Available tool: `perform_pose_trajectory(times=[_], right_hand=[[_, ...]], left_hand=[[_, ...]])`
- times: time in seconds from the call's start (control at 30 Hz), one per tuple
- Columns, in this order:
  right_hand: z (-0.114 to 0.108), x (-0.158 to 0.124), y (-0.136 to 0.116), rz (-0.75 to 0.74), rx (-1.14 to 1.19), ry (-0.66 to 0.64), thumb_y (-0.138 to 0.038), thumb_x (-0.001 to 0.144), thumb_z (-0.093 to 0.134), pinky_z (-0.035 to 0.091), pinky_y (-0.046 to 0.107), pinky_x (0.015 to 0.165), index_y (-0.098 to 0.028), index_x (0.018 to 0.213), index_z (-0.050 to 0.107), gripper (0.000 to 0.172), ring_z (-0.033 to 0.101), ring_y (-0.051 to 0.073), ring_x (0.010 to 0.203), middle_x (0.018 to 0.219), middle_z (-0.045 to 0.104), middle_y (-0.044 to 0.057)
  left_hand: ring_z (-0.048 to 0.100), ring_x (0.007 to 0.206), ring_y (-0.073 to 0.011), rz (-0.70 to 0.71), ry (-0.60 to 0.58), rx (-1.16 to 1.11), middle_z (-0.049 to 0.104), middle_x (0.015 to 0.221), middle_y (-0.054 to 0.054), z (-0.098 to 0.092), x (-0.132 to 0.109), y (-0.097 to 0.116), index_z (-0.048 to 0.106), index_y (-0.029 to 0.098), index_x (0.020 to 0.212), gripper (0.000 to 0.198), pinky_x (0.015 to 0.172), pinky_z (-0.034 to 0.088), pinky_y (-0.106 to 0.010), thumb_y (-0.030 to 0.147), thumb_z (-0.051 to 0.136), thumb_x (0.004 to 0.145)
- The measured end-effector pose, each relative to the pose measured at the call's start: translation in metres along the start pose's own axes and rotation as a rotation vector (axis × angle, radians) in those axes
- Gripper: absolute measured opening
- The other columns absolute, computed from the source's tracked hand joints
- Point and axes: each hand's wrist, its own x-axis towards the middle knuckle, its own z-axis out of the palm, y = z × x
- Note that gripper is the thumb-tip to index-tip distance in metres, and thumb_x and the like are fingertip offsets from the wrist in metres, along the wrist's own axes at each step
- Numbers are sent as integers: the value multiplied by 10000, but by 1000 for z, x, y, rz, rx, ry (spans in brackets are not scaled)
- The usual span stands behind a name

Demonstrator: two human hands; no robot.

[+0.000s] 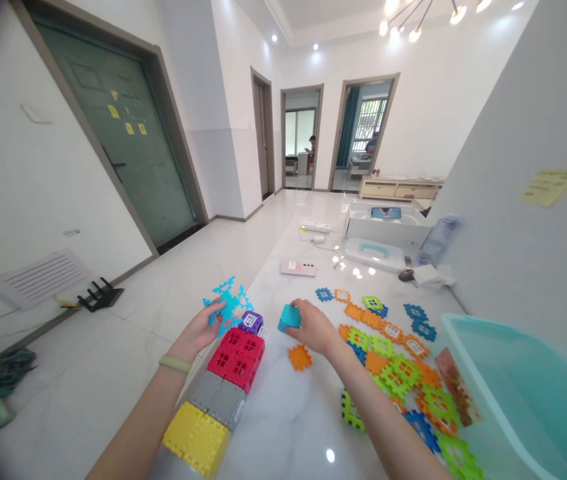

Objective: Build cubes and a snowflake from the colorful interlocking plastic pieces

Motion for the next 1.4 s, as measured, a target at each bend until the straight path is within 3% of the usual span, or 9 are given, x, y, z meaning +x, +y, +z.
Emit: perform_pose_trajectory(times=[0.1,0.23,0.4,0.5,0.63,0.7,0.87,1.1,1.4], right_hand=[[19,8,-24,-26,-12,-62,-284,757,674,419,306,813,-155,1214,539,493,609,255,1004,1114,618,123],[35,7,-30,-15,-34,-91,-242,750,659,416,293,795,-167,1235,535,507,613,246,1001,1123,607,121],[29,2,-28,31,-110,-49,-229,749,624,408,355,856,-128,1308,486,585,554,308,1101,1211,565,179],[24,9,-36,-91,-193,-26,-234,760,615,347,384,969,-144,1299,505,557,459,312,1232,1291,544,171],[29,34,-46,-219,-279,-145,-168,694,646,376,361,894,-172,892,672,199,604,276,1006,945,696,113],[34,47,-48,-228,-284,-191,-143,659,660,389,345,846,-183,788,673,136,639,260,897,831,707,89],[44,61,-45,-218,-274,-250,-188,662,686,396,302,741,-207,815,681,155,663,239,815,833,729,58],[49,61,-43,-153,-240,-263,-196,680,674,378,295,785,-199,865,680,186,661,237,876,897,736,55],[48,67,-38,-142,-185,-305,-106,678,606,375,245,694,-215,845,679,213,670,197,880,912,745,9]], left_hand=[[659,587,-129,-9,-15,21,670,713,33,1,3,-2,622,189,948,313,536,520,-220,76,757,690],[644,566,-125,-22,-38,33,667,703,32,4,4,-4,617,188,935,315,543,521,-228,77,765,680],[639,568,-119,-19,-51,26,651,687,37,2,6,-5,621,185,936,317,565,522,-227,81,772,678],[646,581,-124,-15,-58,28,654,698,36,0,9,-4,621,188,950,322,565,523,-229,92,772,683],[645,574,-134,-9,-74,46,656,691,32,-1,10,-3,619,192,966,325,531,515,-232,119,777,692],[643,570,-141,-9,-90,58,670,719,19,-3,10,-4,614,192,973,336,501,502,-234,123,782,690],[648,586,-144,-3,-113,70,679,751,12,-13,11,-10,602,197,978,337,510,506,-238,127,779,699],[615,536,-127,36,-119,65,658,705,24,-14,12,-18,603,186,994,351,480,469,-218,155,778,692],[671,639,-171,53,-106,95,695,811,-9,-20,17,-26,580,200,1039,426,560,517,-265,171,802,676]])
